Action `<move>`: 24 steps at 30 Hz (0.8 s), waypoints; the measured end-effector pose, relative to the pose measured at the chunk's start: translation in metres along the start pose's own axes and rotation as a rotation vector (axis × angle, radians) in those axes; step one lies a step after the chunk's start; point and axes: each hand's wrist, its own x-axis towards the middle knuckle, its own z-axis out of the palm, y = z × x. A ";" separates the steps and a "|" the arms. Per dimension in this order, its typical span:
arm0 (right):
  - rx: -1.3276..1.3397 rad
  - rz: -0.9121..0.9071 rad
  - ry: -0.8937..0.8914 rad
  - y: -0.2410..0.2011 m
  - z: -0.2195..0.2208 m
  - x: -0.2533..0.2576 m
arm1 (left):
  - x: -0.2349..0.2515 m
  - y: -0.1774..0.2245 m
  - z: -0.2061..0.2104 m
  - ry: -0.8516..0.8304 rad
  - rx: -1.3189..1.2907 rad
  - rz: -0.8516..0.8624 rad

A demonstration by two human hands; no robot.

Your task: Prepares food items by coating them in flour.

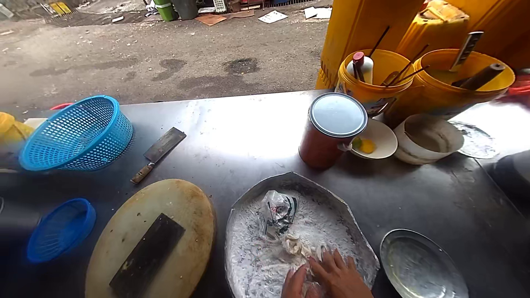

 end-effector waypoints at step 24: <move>0.108 0.089 -0.065 -0.008 -0.032 0.055 | 0.045 -0.017 -0.025 0.266 0.981 0.199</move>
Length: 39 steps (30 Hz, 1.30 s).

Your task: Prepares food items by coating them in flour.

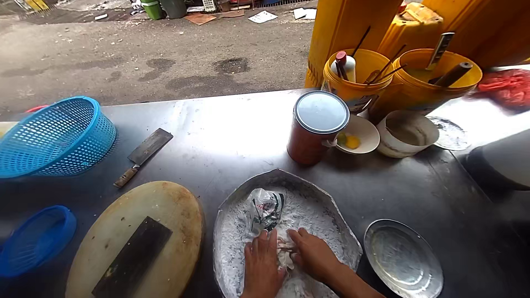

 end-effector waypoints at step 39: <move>-0.060 -0.098 0.002 -0.007 0.027 -0.027 | 0.006 0.026 -0.017 -0.278 -0.145 -0.074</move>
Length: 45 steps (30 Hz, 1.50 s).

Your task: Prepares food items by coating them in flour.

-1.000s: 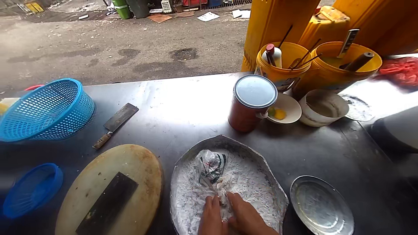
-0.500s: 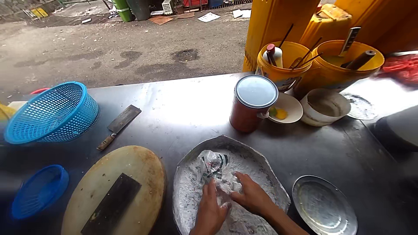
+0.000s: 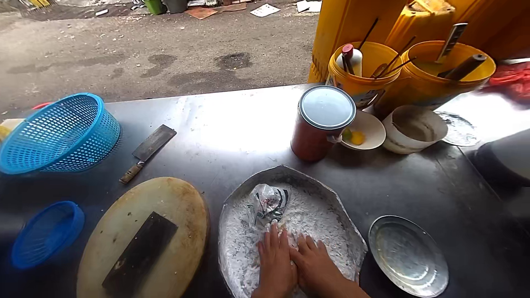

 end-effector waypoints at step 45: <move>0.026 0.223 -0.180 0.006 -0.014 -0.016 | -0.021 -0.021 -0.022 -0.305 0.092 -0.072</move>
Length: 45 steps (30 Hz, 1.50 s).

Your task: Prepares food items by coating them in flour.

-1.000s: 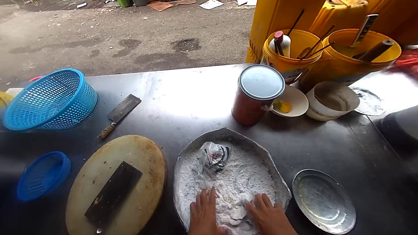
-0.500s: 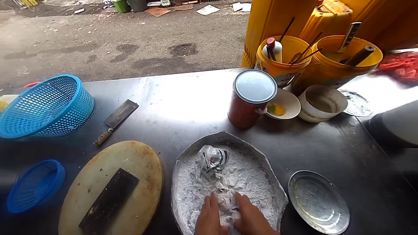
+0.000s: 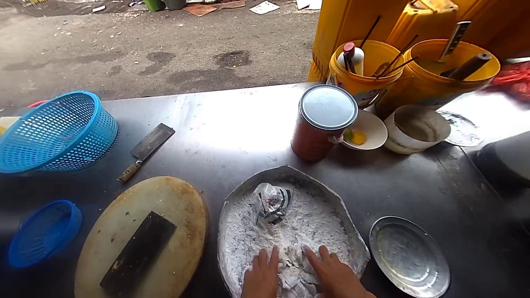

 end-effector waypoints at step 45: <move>1.774 0.216 0.075 -0.026 0.012 -0.008 | 0.005 0.002 -0.030 -0.346 -1.624 -0.333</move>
